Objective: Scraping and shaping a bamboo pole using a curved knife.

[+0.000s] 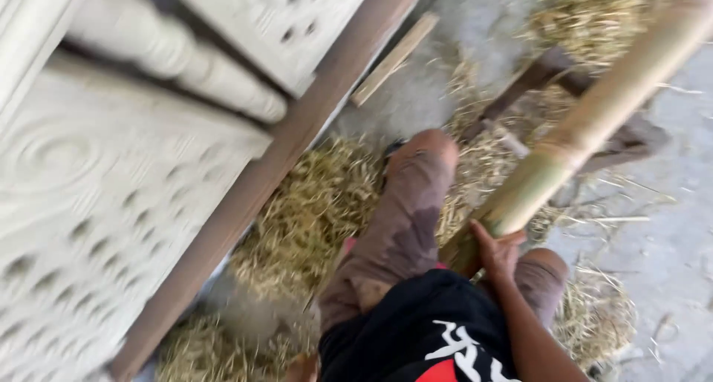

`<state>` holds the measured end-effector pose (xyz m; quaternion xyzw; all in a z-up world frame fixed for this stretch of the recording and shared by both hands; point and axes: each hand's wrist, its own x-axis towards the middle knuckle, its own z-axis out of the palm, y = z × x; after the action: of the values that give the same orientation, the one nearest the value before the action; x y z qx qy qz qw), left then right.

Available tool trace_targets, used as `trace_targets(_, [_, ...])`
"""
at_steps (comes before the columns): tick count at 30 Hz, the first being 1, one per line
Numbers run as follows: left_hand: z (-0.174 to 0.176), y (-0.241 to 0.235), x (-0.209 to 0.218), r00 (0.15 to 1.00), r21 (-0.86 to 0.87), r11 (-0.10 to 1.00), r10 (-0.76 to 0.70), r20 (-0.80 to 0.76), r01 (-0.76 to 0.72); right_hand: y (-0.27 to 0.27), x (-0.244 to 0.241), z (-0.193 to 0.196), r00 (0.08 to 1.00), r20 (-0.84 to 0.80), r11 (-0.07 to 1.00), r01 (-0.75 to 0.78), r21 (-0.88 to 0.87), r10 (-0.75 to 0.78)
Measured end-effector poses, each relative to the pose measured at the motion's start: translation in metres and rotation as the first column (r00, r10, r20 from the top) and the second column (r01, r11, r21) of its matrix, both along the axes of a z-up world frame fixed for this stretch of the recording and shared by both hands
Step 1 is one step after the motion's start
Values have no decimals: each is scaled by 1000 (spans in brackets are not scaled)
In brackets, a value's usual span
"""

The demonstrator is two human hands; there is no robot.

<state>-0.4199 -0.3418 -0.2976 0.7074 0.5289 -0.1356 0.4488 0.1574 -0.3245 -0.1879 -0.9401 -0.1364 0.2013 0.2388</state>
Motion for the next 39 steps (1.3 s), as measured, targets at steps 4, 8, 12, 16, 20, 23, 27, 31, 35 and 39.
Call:
trace_targets(4, [-47, 36, 4, 991, 31, 993, 118, -60, -117, 29, 6, 22, 944, -126, 950, 311, 28, -306])
trace_targets(8, [-4, -19, 0, 972, 43, 977, 212, -105, -208, 22, 6, 20, 959, -74, 956, 280, 93, -274])
trace_targets(12, [11, -42, 8, 946, 63, 953, 301, -121, -295, 30, 8, 36, 950, -156, 962, 274, 3, -270])
trace_targets(16, [16, -14, 24, 946, 62, 952, 306, -108, -301, 13, 3, 30, 952, -153, 961, 273, 32, -266])
trace_targets(20, [3, 61, 65, 958, 98, 956, 283, -50, -277, 27, 4, 36, 949, -136, 956, 292, 35, -285])
trace_targets(23, [6, 96, 92, 971, 105, 966, 237, -13, -234, 33, -3, 47, 931, -183, 938, 335, 92, -315])
trace_targets(27, [27, 134, 117, 986, 109, 980, 163, 12, -164, 35, -3, 47, 910, -191, 912, 394, 118, -368])
trace_targets(31, [39, 167, 136, 993, 84, 990, 116, 7, -116, 45, -5, 60, 908, -197, 923, 383, 32, -370])
trace_targets(35, [40, 177, 153, 993, 63, 992, 111, 26, -112, 33, -8, 43, 915, -158, 925, 379, 27, -370])
trace_targets(39, [42, 159, 167, 988, 25, 989, 147, 49, -149, 37, -5, 33, 931, -173, 904, 356, 236, -322])
